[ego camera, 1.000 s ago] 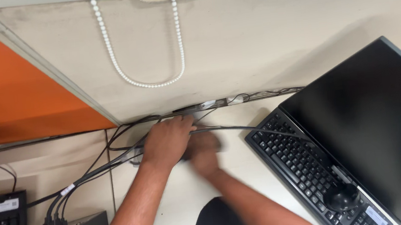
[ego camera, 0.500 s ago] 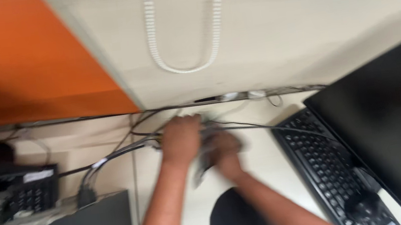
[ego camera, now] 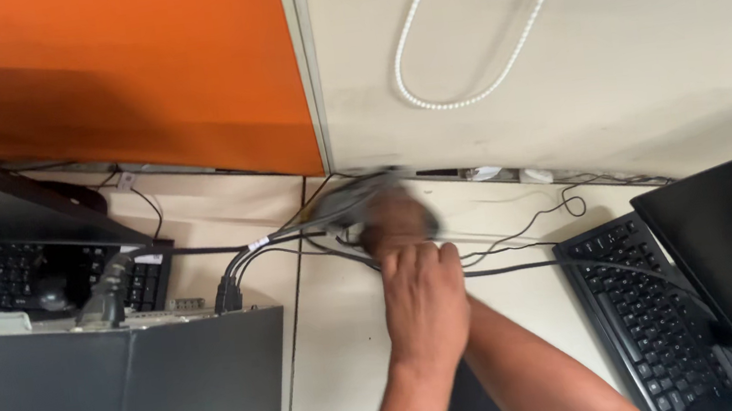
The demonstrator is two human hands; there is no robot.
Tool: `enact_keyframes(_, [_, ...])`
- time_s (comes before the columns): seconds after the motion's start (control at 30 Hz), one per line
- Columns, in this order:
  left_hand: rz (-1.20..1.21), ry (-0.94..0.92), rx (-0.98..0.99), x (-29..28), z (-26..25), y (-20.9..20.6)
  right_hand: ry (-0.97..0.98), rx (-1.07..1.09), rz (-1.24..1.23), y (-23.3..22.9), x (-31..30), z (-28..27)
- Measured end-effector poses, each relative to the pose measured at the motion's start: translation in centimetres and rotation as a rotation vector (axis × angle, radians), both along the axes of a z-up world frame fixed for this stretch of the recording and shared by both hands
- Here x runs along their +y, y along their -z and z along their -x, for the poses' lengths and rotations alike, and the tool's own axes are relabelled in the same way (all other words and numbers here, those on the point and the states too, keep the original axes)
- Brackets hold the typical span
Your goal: The person wipes down a desk surface, computer monitors, towers, and keyboards with a cloth, then organizes the peripherals and some papers on the desk.
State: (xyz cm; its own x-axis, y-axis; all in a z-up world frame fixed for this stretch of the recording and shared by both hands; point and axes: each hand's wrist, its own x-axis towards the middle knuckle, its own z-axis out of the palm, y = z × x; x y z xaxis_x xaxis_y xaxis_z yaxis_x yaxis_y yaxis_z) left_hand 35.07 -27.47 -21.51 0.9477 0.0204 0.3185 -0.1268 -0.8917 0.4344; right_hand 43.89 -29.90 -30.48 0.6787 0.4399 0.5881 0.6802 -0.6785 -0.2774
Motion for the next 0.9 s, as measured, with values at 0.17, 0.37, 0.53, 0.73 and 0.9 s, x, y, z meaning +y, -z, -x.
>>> enact_keyframes(0.17, [0.087, 0.039, 0.112, -0.2, 2.1, -1.3, -0.44, 0.266, -0.059, 3.6, 4.9, -3.0])
enact_keyframes(0.37, [0.107, 0.061, 0.055, 0.8, 1.7, -0.6, -0.473, 0.256, -0.022, 7.8, 2.8, -5.7])
enact_keyframes(0.53, [0.168, 0.107, 0.096, 1.8, 1.4, -2.1, 0.058, 0.207, -0.033, 7.3, -8.0, -2.2])
enact_keyframes(0.73, [0.129, 0.155, 0.042, 3.0, 1.0, -1.1, 0.336, 0.468, 0.113, 9.1, -6.9, 7.7])
enact_keyframes(0.9, [0.041, 0.119, -0.039, 0.4, 1.3, 1.1, -0.14, 0.487, 0.204, 8.7, -0.7, 13.8])
